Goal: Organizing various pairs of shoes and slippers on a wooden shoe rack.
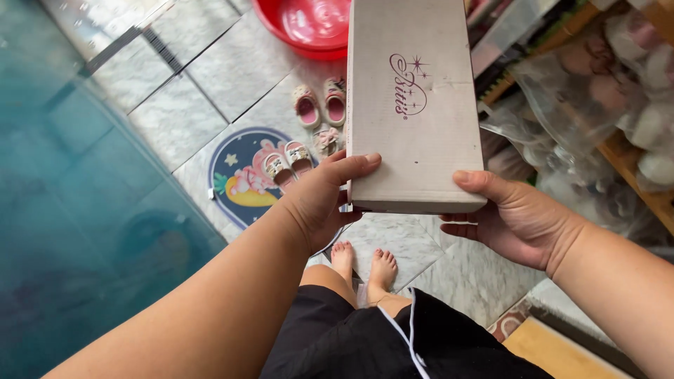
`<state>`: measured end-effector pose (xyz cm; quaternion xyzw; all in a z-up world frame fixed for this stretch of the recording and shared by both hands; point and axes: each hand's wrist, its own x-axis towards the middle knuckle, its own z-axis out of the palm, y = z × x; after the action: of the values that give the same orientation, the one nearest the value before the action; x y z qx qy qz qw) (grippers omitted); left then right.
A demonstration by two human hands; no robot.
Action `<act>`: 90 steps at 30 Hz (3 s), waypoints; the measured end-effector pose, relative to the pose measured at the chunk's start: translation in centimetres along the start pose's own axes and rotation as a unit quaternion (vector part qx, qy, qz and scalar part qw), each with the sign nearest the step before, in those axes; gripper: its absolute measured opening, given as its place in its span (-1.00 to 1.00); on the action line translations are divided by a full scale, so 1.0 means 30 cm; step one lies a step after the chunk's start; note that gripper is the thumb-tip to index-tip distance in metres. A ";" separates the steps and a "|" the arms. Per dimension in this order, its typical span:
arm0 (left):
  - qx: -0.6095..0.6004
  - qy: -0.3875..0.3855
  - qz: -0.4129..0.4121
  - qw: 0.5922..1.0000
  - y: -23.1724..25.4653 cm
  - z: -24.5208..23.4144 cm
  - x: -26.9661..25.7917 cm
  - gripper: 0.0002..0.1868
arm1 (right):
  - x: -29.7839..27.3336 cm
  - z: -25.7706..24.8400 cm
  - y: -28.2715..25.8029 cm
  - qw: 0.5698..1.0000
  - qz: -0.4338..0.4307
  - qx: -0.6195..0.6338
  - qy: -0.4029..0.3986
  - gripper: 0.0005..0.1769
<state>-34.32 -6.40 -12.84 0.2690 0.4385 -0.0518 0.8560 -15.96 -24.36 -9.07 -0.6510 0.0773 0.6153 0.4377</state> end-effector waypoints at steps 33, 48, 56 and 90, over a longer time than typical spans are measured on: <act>-0.290 0.159 0.081 0.940 -0.593 -1.058 0.476 -0.49 | 1.105 0.572 0.520 0.966 0.094 -0.207 -0.120 -0.45; -0.339 0.323 0.055 0.882 -0.881 -1.457 0.998 -0.42 | 1.701 0.526 0.928 0.873 -0.028 -0.450 -0.187 -0.24; -0.355 0.391 0.036 0.849 -0.968 -1.485 1.050 -0.41 | 1.691 0.506 0.972 0.835 -0.073 -0.502 -0.213 -0.26; 0.110 0.281 0.225 0.927 -0.600 -0.556 1.335 -0.68 | 1.431 0.070 0.653 0.920 -0.287 -0.214 0.159 -0.55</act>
<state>-27.78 -7.36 -59.35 0.4568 0.5805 0.1716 0.6518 -20.10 -16.01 -55.37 -0.8129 -0.1780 0.3532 0.4274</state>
